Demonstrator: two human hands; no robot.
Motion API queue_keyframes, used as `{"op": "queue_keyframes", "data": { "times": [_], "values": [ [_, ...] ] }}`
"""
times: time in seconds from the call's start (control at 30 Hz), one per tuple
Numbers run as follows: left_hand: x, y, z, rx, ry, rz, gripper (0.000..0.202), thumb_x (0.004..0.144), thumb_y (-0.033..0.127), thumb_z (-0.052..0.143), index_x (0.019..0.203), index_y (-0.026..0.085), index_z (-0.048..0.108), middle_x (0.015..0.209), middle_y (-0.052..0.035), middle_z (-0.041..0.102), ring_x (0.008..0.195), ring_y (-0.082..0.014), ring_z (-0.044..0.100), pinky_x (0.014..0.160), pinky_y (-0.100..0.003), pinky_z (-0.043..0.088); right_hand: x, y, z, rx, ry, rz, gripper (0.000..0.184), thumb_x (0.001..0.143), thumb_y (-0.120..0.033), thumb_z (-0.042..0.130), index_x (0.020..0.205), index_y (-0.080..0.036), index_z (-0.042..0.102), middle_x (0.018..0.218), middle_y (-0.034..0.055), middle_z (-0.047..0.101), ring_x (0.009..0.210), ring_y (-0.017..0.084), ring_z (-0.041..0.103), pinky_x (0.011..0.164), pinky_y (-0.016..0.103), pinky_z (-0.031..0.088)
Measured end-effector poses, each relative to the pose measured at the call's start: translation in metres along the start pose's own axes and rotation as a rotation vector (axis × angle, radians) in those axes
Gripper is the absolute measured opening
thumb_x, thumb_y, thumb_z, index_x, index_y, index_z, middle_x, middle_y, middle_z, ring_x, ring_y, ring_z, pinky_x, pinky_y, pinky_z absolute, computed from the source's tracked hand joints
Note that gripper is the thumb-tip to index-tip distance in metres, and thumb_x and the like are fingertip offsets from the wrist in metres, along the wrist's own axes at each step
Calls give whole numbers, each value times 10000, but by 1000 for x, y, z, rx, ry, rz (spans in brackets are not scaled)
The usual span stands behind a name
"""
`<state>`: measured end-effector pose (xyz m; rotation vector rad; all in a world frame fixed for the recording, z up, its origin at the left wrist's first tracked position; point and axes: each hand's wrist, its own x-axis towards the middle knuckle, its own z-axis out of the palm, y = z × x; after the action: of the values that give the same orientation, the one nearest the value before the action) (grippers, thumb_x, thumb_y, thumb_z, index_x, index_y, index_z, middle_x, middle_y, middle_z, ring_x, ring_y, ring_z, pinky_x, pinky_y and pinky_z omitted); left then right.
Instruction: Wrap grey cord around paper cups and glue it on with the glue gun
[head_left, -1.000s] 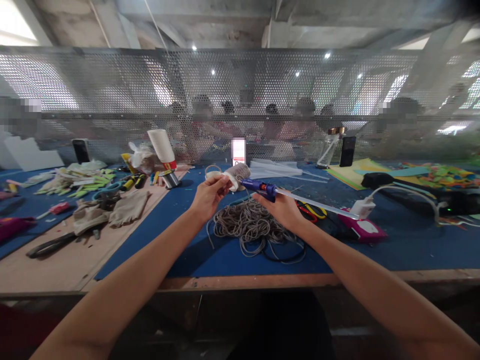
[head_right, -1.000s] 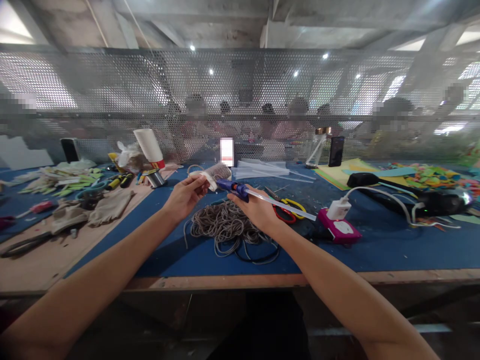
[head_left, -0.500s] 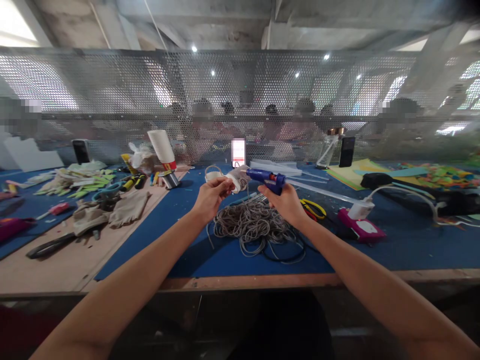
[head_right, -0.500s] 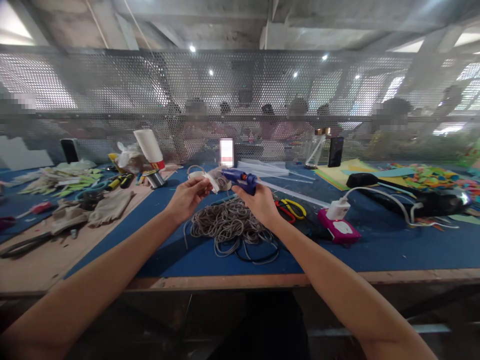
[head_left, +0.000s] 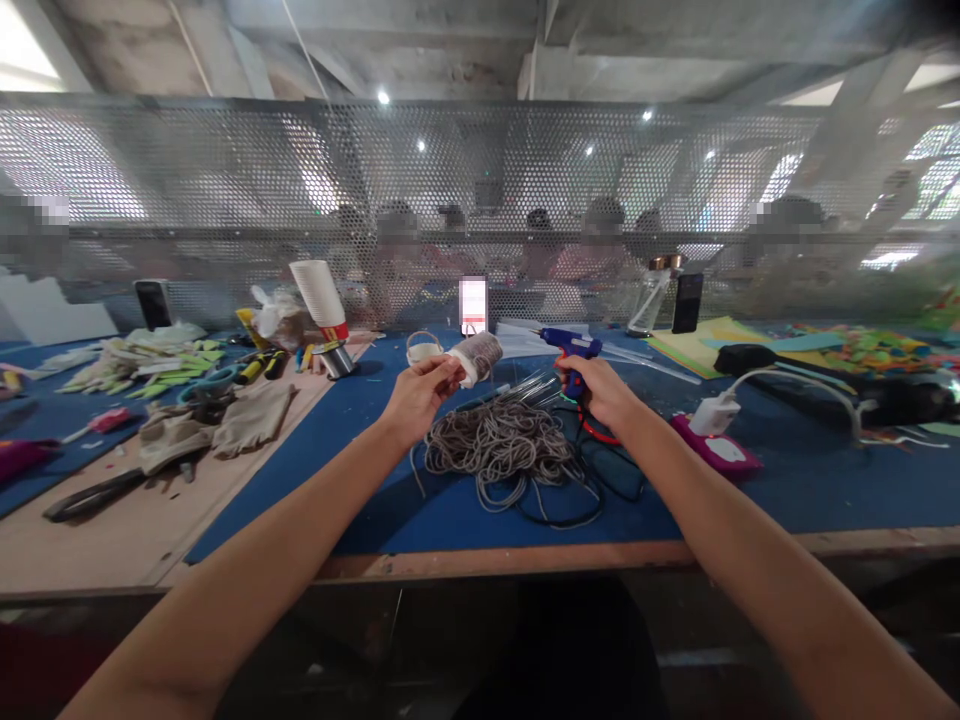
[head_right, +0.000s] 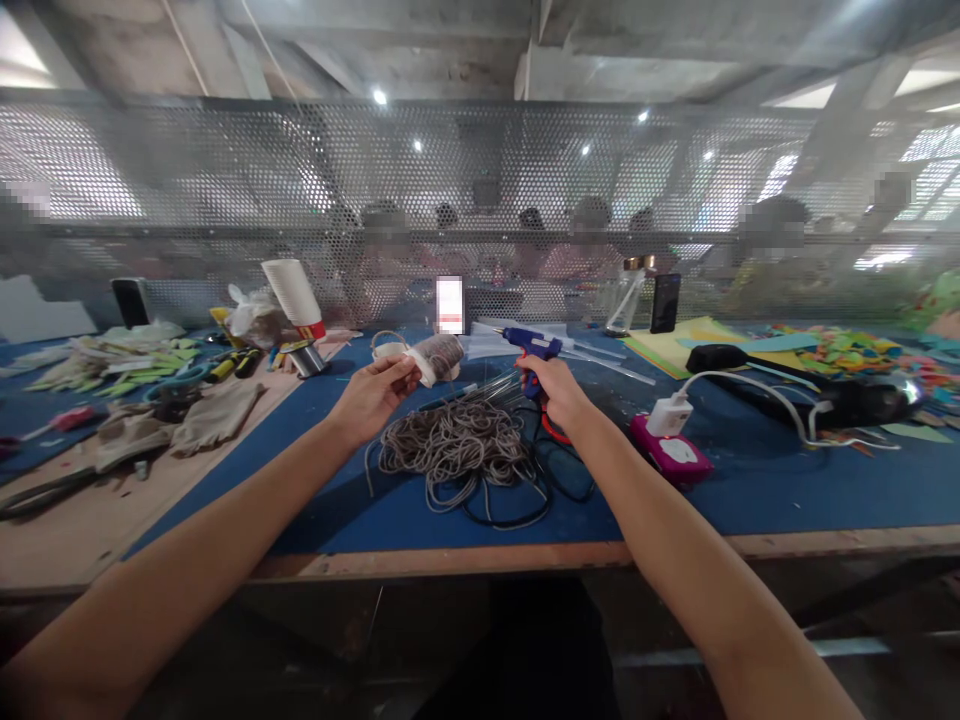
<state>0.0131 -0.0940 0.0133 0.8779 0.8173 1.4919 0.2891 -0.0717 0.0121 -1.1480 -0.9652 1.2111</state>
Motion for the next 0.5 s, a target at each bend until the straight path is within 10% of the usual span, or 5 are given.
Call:
{"op": "queue_keyframes", "data": {
  "times": [0.5],
  "values": [
    [-4, 2, 4, -4, 11, -14, 223, 657, 158, 935, 778, 111, 754, 711, -52, 736, 678, -118, 699, 633, -188, 547, 21, 5, -28, -293, -56, 64, 113, 754, -99, 783, 680, -145, 710, 614, 51, 735, 578, 123, 663, 590, 199, 536]
  ]
}}
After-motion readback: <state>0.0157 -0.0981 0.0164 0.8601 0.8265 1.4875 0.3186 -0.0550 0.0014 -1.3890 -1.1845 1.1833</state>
